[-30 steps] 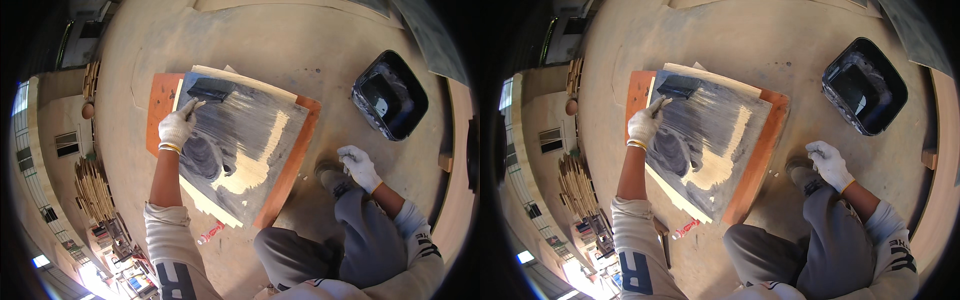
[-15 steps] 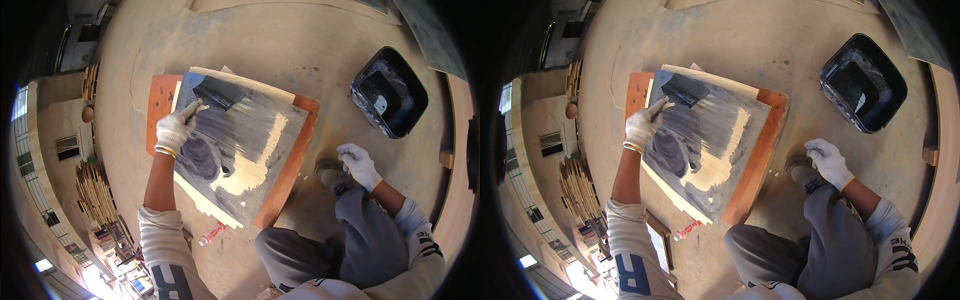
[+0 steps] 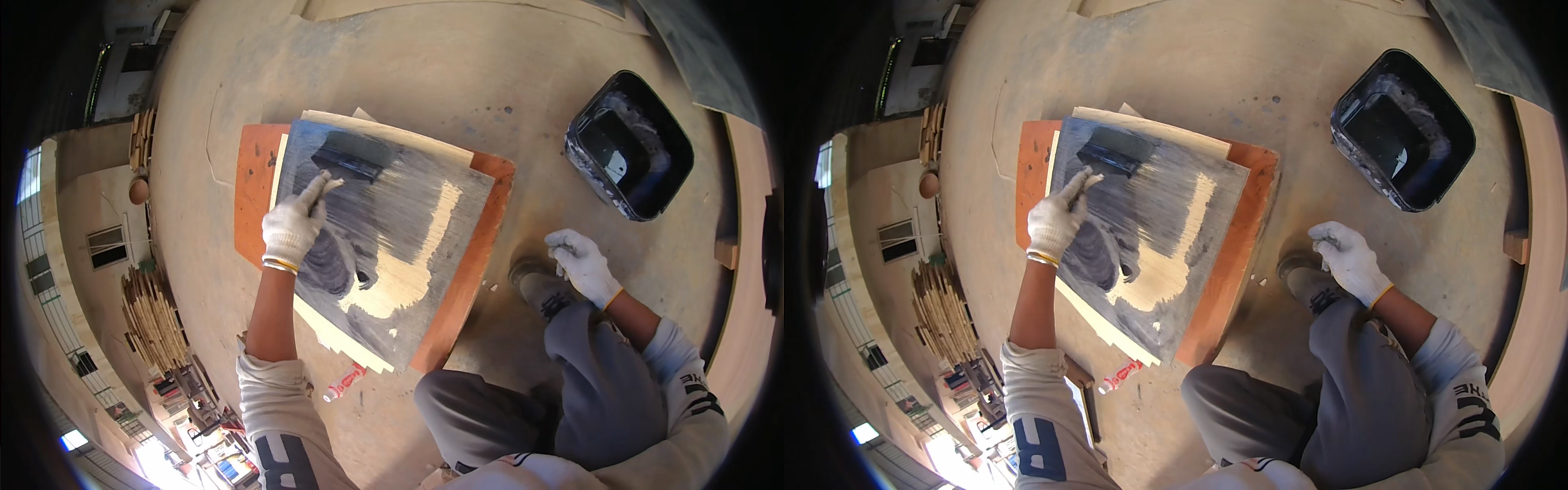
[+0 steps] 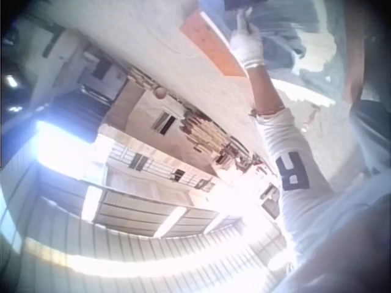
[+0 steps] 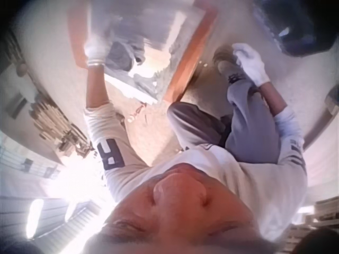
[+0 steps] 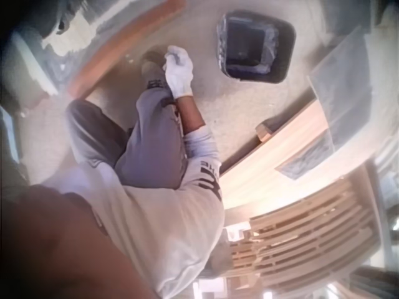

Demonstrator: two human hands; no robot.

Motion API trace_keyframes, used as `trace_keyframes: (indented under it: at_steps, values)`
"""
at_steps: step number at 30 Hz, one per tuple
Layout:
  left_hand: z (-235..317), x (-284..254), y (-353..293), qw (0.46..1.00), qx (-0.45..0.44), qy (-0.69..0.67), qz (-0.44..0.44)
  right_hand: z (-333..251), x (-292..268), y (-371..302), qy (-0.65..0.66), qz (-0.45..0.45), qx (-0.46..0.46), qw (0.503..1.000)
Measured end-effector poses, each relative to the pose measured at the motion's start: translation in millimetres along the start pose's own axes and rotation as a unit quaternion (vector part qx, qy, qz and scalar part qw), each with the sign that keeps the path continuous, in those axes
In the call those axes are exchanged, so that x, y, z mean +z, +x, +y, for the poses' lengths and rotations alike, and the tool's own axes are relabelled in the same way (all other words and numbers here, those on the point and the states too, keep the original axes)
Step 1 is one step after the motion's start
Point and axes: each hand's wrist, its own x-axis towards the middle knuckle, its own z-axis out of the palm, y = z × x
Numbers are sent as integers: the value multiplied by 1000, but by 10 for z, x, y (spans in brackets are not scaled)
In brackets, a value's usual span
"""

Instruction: The person applies dark paint to rectangular wooden boards using a brush. They repeatedly dip the brush into a paint container, spread the paint across each board, and place the finished boards aside.

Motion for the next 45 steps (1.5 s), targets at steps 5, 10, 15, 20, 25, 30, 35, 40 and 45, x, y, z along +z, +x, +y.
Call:
trace_keyframes:
  at_steps: [5,10,15,20,25,30,35,40,45]
  values:
    - [279,5,-281,999,41,19,5,61,-71,15,12,11,0,1000]
    - [351,-68,-315,999,-4,47,-9,-22,-16,55,4,12,5,1000]
    - [44,-59,-103,996,-75,34,-39,-19,116,69,-2,-7,-1,1000]
    - [158,-179,-142,996,74,39,-34,-47,67,48,-2,5,0,1000]
    - [-100,-101,-22,999,8,38,-31,-17,103,46,17,-19,-7,1000]
    - [622,-164,-628,996,73,56,-20,-25,49,62,1,-9,1,1000]
    - [455,48,-610,999,-38,24,-24,-31,51,65,7,-19,2,1000]
    - [755,-150,-811,1000,-7,15,-25,13,67,80,24,-17,-9,1000]
    - [773,-210,-567,994,-97,8,-46,-53,156,50,1,-30,5,1000]
